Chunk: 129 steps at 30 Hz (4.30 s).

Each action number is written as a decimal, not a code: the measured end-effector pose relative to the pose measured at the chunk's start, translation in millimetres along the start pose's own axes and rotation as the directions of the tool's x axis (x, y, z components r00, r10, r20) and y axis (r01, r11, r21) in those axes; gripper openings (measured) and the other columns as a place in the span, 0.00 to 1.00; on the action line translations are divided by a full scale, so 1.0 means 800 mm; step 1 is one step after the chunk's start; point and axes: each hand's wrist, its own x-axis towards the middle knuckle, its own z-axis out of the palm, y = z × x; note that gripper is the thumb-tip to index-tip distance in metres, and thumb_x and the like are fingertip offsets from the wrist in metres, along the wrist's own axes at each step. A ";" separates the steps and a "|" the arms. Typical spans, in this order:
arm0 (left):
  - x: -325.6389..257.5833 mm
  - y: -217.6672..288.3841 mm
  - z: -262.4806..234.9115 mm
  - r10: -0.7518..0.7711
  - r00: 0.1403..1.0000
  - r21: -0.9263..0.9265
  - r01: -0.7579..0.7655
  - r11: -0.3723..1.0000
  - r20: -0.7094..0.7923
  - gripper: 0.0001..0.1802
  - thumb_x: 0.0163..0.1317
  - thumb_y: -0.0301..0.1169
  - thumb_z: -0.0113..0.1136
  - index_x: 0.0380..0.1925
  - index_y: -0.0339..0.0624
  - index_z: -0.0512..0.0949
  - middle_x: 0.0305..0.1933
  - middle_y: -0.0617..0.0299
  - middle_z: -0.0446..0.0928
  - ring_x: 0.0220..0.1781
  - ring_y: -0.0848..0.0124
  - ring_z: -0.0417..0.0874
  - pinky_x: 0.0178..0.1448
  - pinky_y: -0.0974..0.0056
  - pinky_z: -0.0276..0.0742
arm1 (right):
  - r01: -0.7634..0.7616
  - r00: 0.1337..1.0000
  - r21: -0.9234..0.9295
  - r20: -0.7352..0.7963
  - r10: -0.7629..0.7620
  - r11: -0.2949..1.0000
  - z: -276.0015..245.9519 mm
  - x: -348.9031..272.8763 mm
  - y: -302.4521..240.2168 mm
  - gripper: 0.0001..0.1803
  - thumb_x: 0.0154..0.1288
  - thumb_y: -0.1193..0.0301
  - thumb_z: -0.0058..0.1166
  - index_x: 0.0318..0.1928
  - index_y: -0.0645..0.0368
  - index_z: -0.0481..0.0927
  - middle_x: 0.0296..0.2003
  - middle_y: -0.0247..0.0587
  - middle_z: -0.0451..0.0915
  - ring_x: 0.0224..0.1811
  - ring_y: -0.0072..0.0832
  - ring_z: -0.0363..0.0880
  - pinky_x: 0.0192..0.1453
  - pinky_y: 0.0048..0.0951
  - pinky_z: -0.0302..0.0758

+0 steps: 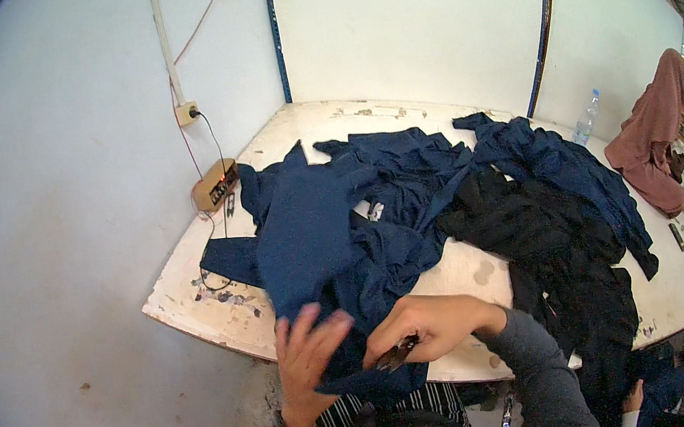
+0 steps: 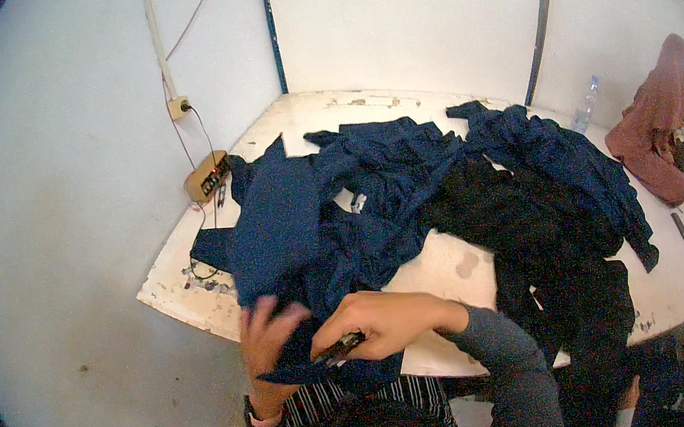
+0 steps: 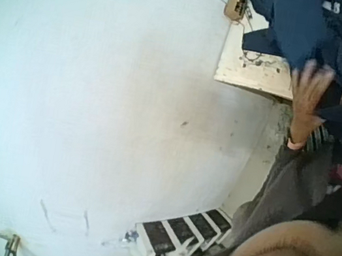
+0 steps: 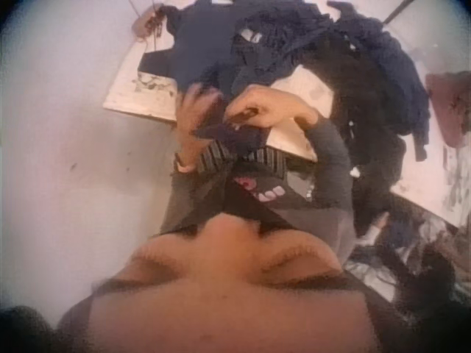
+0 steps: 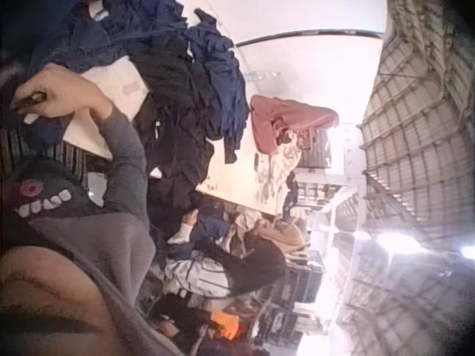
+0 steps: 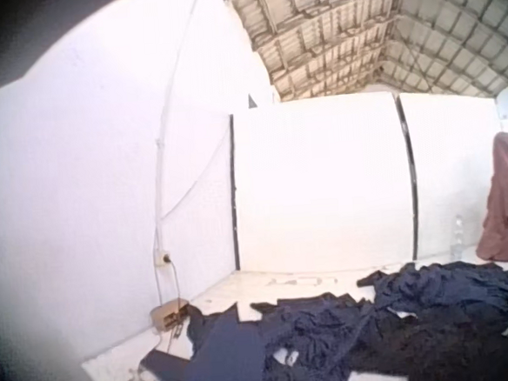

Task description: The person uses small scissors to trim loose threads and tags from a maroon shirt and then from a navy blue shirt on a worktable. The person repeatedly lifts, turns, and repositions the garments to access different edges while cutting small fabric pieces.

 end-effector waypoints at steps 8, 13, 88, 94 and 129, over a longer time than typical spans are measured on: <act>-0.060 -0.053 -0.010 -0.754 0.634 -0.672 0.483 0.562 -0.175 0.27 0.64 0.29 0.65 0.62 0.33 0.71 0.58 0.52 0.79 0.55 0.61 0.82 0.61 0.59 0.75 | -0.172 0.712 -0.126 -0.701 0.034 0.977 0.088 0.020 0.085 0.45 0.51 0.65 0.79 0.67 0.58 0.68 0.64 0.46 0.68 0.64 0.37 0.73 0.58 0.31 0.77; -0.060 -0.018 -0.056 -0.621 0.754 -0.935 0.024 0.353 -0.215 0.18 0.67 0.30 0.63 0.54 0.36 0.77 0.56 0.55 0.81 0.56 0.64 0.83 0.61 0.62 0.76 | -0.529 0.545 -0.160 -0.817 0.189 0.833 0.115 0.054 0.164 0.55 0.48 0.57 0.78 0.71 0.56 0.57 0.65 0.64 0.60 0.53 0.62 0.78 0.51 0.50 0.81; 0.077 -0.323 -0.106 -0.511 0.751 0.604 0.190 0.774 0.418 0.41 0.53 0.25 0.71 0.69 0.64 0.72 0.77 0.47 0.64 0.80 0.47 0.60 0.80 0.42 0.54 | -0.708 0.698 -0.413 -0.534 0.478 0.572 -0.135 -0.140 -0.002 0.52 0.34 0.58 0.83 0.64 0.61 0.76 0.57 0.47 0.81 0.59 0.41 0.81 0.61 0.35 0.76; -0.043 -0.251 -0.098 -0.534 0.828 0.381 0.444 0.811 0.173 0.31 0.61 0.24 0.67 0.65 0.49 0.74 0.72 0.48 0.69 0.73 0.48 0.69 0.74 0.53 0.65 | -0.701 0.649 -0.161 -0.547 0.529 0.694 -0.035 -0.139 0.008 0.15 0.56 0.70 0.73 0.42 0.63 0.86 0.41 0.46 0.87 0.43 0.38 0.88 0.47 0.32 0.82; -0.092 0.000 0.093 -0.860 0.355 -0.910 0.328 -0.252 0.366 0.29 0.70 0.21 0.59 0.70 0.43 0.66 0.69 0.56 0.73 0.67 0.59 0.77 0.70 0.51 0.76 | -0.586 0.566 -0.016 -0.723 0.396 0.810 0.156 -0.077 0.059 0.17 0.59 0.73 0.65 0.48 0.61 0.76 0.38 0.48 0.80 0.39 0.49 0.83 0.43 0.40 0.78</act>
